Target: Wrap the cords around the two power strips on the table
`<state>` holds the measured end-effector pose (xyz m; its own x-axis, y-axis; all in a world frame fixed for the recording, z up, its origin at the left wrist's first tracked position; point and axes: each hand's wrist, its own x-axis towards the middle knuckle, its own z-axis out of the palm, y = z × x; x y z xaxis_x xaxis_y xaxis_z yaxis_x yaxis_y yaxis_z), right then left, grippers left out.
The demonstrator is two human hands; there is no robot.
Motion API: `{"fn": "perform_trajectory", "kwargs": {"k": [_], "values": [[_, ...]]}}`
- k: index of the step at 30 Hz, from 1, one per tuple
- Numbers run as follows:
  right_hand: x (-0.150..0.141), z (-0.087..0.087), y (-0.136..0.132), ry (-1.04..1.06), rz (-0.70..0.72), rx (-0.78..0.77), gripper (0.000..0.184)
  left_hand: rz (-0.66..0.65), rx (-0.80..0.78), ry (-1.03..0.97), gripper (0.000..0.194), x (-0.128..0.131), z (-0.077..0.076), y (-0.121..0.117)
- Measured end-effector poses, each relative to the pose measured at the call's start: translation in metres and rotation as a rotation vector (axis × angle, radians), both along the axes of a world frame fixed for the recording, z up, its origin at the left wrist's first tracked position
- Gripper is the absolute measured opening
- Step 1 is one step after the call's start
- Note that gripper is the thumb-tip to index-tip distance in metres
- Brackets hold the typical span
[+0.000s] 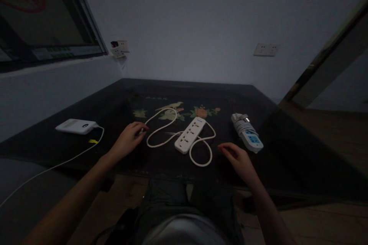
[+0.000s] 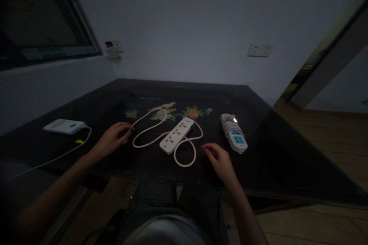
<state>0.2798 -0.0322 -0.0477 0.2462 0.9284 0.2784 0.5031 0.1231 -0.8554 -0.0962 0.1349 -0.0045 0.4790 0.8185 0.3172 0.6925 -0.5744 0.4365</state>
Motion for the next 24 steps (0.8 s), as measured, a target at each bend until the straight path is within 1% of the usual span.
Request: {"fn": "perform_trajectory", "kwargs": {"k": [2, 3, 5, 6, 8, 10, 12, 13, 15, 17, 19, 21, 24], "values": [[-0.004, 0.006, 0.005, -0.091, 0.026, 0.041, 0.016, -0.071, -0.027, -0.026, 0.024, 0.021, 0.004, -0.012], [-0.006, 0.011, 0.01, -0.147, 0.045, 0.062, 0.016, -0.126, -0.046, -0.021, 0.023, 0.032, 0.004, -0.018], [-0.012, 0.023, 0.028, -0.275, 0.093, 0.101, 0.017, -0.23, -0.047, 0.027, 0.023, 0.055, 0.0, -0.025], [-0.015, 0.029, 0.039, -0.351, 0.118, 0.117, 0.019, -0.254, -0.04, 0.064, 0.024, 0.066, -0.004, -0.027], [-0.022, 0.041, 0.067, -0.556, 0.21, 0.129, 0.028, -0.243, -0.039, 0.169, 0.031, 0.084, -0.013, -0.026], [-0.03, 0.049, 0.094, -0.801, 0.339, 0.098, 0.037, -0.191, -0.026, 0.258, 0.037, 0.095, -0.022, -0.023], [-0.037, 0.051, 0.117, -1.008, 0.478, 0.044, 0.045, -0.15, -0.017, 0.289, 0.038, 0.101, -0.029, -0.02], [-0.04, 0.051, 0.126, -1.074, 0.523, 0.019, 0.048, -0.136, -0.015, 0.293, 0.038, 0.103, -0.031, -0.019], [-0.046, 0.05, 0.137, -1.135, 0.579, -0.006, 0.047, -0.12, -0.016, 0.301, 0.039, 0.105, -0.034, -0.017], [-0.049, 0.05, 0.142, -1.136, 0.607, 0.0, 0.04, -0.109, -0.023, 0.313, 0.039, 0.105, -0.035, -0.016], [-0.049, 0.055, 0.144, -1.132, 0.625, 0.013, 0.035, -0.106, -0.035, 0.322, 0.038, 0.104, -0.035, -0.015], [-0.045, 0.066, 0.144, -1.123, 0.628, 0.03, 0.034, -0.11, -0.052, 0.329, 0.037, 0.103, -0.035, -0.013], [-0.035, 0.09, 0.143, -1.101, 0.602, 0.063, 0.041, -0.129, -0.078, 0.334, 0.036, 0.102, -0.035, -0.014]]}}
